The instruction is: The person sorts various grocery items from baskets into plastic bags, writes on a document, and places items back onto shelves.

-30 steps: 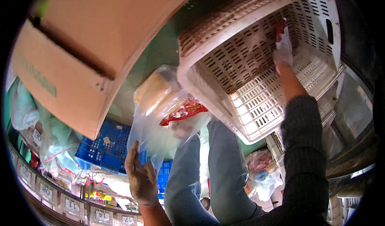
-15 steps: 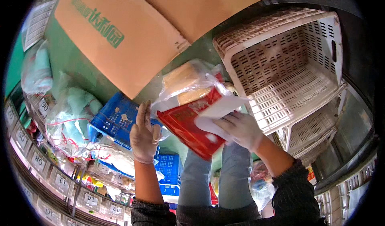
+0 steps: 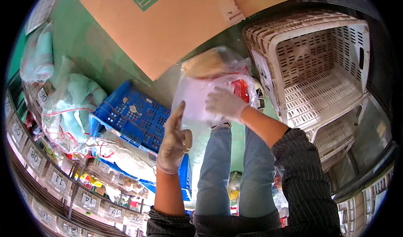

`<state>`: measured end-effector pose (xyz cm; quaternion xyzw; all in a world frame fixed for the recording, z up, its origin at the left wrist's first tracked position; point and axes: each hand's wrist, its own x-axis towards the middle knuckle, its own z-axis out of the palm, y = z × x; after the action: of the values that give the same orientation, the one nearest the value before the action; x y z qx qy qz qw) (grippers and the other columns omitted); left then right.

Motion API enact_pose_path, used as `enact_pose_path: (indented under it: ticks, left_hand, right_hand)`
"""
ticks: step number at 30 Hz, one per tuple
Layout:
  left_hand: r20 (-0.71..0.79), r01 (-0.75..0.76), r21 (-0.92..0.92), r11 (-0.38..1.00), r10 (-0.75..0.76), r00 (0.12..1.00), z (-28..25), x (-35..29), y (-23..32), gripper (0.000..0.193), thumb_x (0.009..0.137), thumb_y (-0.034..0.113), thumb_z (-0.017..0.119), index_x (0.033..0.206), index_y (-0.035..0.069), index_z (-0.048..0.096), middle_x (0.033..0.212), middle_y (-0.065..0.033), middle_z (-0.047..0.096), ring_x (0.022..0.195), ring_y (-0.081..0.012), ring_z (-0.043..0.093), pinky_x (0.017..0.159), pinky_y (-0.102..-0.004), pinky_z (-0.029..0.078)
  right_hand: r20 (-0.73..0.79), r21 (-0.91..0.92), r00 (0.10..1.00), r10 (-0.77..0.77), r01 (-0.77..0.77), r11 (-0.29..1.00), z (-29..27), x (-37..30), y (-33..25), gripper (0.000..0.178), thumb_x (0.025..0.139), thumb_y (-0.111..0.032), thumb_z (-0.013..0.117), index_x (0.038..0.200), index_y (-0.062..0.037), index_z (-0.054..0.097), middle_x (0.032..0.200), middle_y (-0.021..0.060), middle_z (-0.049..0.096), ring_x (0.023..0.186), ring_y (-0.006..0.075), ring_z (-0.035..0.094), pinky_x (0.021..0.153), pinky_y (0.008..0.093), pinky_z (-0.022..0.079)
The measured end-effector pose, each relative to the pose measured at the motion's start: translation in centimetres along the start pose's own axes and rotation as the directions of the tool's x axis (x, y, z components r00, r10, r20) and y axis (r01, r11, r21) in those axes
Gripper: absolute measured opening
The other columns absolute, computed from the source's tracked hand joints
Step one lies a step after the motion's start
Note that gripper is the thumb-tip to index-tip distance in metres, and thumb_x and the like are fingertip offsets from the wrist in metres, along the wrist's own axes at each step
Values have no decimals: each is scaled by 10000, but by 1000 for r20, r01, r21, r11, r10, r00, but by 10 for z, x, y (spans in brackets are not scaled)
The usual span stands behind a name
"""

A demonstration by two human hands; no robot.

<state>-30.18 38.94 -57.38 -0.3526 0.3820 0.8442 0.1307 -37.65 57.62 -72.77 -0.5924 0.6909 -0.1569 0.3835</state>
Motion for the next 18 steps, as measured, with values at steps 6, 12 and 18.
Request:
enact_pose_path:
  ticks: [6, 12, 18]
  left_hand:
    - [146, 96, 204, 974, -128, 981, -14, -9, -5, 704, 895, 421, 559, 1414, 12, 315, 1411, -171, 393, 544, -58, 434, 493, -189, 363]
    - [-222, 310, 334, 890, -245, 944, -24, -48, -12, 627, 885, 111, 549, 1440, 38, 268, 869, -66, 565, 571, -62, 468, 500, -203, 386]
    - [-390, 383, 213, 899, -281, 877, -10, -69, 9, 664, 839, 19, 512, 1445, 28, 240, 751, -50, 543, 565, -82, 486, 495, -211, 397]
  right_hand:
    - [-415, -46, 831, 370, -426, 904, 7, -12, 57, 341, 865, -194, 460, 1178, -243, 586, 1248, 16, 548, 1244, 247, 439, 1063, 466, 299]
    - [-11, -23, 706, 708, -708, 706, 15, -79, 22, 465, 823, -210, 562, 1274, -116, 500, 1263, 124, 495, 1185, 329, 464, 1007, 410, 365]
    - [229, 181, 444, 866, -894, 410, 38, -145, -44, 393, 852, -256, 564, 1202, -79, 591, 1203, 118, 588, 1151, 270, 535, 998, 380, 376]
